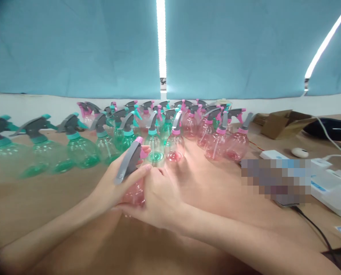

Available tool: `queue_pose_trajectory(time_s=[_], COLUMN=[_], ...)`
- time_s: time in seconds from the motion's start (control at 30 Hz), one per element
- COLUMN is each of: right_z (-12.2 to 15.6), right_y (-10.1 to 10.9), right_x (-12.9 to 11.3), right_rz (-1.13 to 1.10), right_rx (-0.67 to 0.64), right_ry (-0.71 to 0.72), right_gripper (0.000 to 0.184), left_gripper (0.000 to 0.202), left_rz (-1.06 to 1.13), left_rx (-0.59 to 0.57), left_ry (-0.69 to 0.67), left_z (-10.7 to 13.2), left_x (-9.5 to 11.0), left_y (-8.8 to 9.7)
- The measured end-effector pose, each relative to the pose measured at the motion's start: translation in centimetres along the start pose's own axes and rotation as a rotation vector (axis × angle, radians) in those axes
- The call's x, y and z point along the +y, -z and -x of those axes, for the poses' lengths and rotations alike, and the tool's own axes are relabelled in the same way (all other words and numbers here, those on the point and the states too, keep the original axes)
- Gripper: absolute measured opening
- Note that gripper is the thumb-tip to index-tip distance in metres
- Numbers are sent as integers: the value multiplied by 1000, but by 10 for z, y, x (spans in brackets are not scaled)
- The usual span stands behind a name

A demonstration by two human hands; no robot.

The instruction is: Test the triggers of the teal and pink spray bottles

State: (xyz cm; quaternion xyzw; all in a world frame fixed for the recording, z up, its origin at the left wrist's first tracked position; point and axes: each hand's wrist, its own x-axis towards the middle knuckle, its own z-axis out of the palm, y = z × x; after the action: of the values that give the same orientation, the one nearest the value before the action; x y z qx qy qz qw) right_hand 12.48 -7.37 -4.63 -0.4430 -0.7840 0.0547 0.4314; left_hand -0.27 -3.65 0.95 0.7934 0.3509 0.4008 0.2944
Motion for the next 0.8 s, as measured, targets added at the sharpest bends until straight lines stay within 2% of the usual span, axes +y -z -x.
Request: queue_pose_trajectory(time_s=[0.13,0.27,0.5,0.67,0.8], right_z=[-4,-8,1,19,27], right_y=[-14,-20,3,20,25], right_x=[-4,0,40,76,91], right_rz=[39,14,-145,-46,40], right_rx=[-5,-20,-268,-417,-492], right_ry=[2,-27,114,43,1], right_gripper=[52,62,79,68,59], left_gripper=[33,37,37,28,30], left_rz=[-47,-12,49,62,76], left_rx=[44,67,93,74,51], left_ry=[18,-17,-57,-63,-51], left_z=[4,3,-5,-18,-24], left_x=[-6,-12,-21,-29,-31], left_y=[14,18,11,6,3])
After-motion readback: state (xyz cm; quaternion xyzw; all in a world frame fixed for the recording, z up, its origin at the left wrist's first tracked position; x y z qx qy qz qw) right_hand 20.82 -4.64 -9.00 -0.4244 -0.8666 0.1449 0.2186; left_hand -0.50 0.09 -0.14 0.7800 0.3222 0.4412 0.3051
